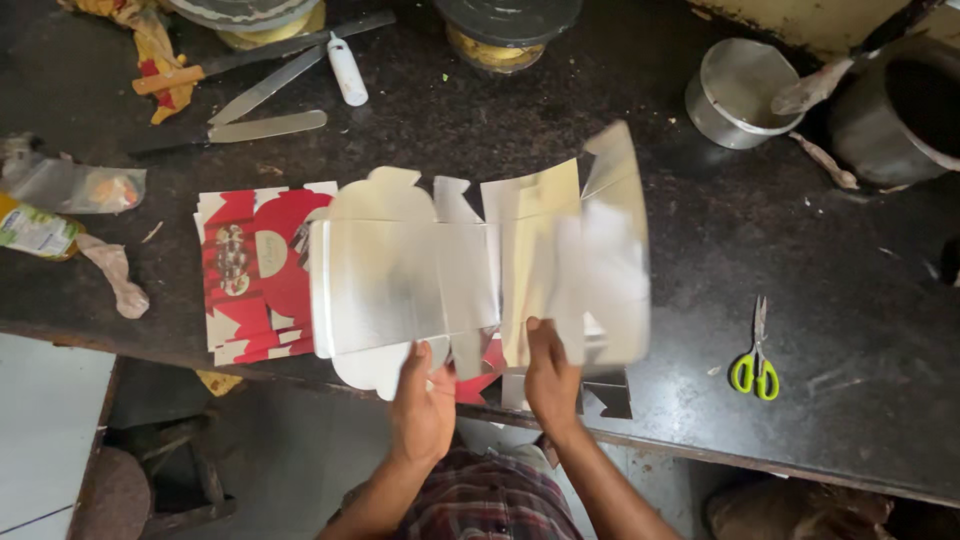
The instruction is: The person assembles cardboard cake boxes by folding and joining the precut flaps by hand on a workbench.
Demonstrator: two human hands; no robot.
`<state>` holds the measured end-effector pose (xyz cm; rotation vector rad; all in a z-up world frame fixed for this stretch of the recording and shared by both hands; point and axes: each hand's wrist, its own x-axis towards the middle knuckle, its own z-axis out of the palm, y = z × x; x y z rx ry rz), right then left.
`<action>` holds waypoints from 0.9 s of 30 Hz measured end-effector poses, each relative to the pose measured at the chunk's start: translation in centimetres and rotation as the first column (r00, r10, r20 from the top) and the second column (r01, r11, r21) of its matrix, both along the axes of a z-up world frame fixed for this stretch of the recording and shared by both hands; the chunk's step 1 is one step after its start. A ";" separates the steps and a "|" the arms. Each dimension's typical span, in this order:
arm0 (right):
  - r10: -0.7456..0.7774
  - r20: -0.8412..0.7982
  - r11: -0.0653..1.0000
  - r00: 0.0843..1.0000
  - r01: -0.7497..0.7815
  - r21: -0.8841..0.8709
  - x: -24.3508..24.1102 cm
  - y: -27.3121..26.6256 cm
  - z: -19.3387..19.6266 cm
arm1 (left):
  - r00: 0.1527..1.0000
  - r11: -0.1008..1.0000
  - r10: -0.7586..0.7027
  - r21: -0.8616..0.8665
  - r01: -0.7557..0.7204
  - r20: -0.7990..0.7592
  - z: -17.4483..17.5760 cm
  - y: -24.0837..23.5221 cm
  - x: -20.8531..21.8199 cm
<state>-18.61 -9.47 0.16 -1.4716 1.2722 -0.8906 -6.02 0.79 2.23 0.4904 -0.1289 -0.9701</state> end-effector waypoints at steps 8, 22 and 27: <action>0.357 -0.328 0.598 0.875 -0.483 -0.639 2.2 2.0 5.4 | 0.998 0.976 -0.068 0.210 0.064 0.013 -9.9 0.9 -2.3; -0.230 0.871 0.903 0.434 -0.238 0.358 -1.0 0.2 -0.9 | 0.989 0.996 -0.071 -0.069 0.062 -0.133 0.1 -1.8 1.7; -0.202 0.794 0.950 0.573 -0.082 0.301 2.0 2.1 0.2 | 0.976 0.992 -0.118 0.032 0.126 -0.183 -1.8 -2.9 0.5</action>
